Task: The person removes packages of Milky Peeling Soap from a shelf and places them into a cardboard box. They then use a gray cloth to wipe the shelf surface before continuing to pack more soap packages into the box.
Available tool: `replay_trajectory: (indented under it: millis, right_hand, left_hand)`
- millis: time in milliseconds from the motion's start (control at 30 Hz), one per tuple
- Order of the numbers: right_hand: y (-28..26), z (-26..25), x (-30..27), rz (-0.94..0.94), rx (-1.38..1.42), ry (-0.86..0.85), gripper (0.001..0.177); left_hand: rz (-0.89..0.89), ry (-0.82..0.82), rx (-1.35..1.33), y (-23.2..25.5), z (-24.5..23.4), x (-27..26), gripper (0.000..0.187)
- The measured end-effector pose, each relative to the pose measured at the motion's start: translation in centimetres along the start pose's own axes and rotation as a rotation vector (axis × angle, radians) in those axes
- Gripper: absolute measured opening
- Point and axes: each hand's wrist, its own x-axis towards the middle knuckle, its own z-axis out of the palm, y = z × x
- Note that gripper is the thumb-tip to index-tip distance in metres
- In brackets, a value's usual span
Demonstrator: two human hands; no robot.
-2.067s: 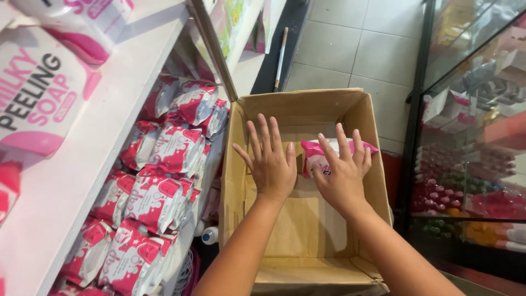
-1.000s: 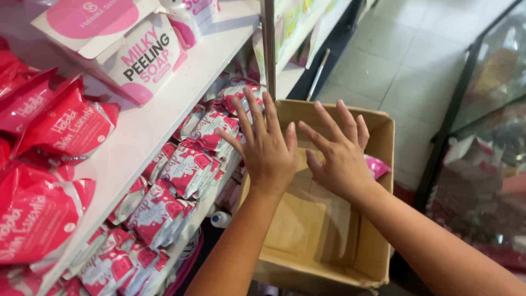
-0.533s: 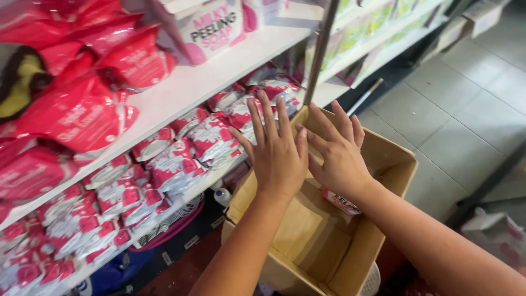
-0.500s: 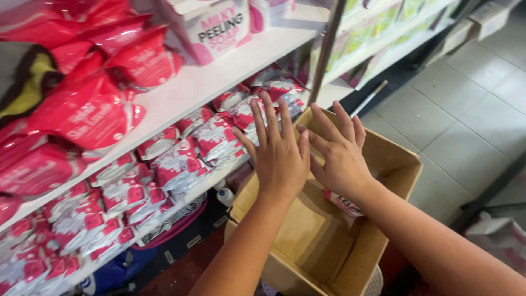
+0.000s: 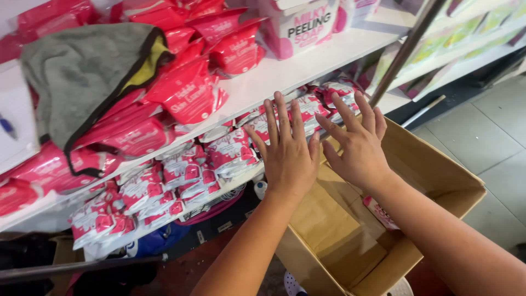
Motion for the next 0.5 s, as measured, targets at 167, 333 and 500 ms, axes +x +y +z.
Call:
replay_trajectory:
  millis: [167, 333, 500]
  right_hand:
    - [-2.1, 0.9, 1.4, -0.017, 0.008, 0.000, 0.051]
    - [-3.7, 1.5, 2.3, -0.015, 0.008, 0.013, 0.049]
    - [-4.8, 1.2, 2.9, -0.009, -0.004, 0.018, 0.047]
  left_hand:
    - [-0.023, 0.012, 0.008, -1.5, -0.8, -0.1, 0.072]
    - [0.004, 0.050, 0.016, -2.9, -1.7, 0.1, 0.072]
    - [0.000, 0.047, -0.038, -3.6, -2.2, 1.4, 0.075]
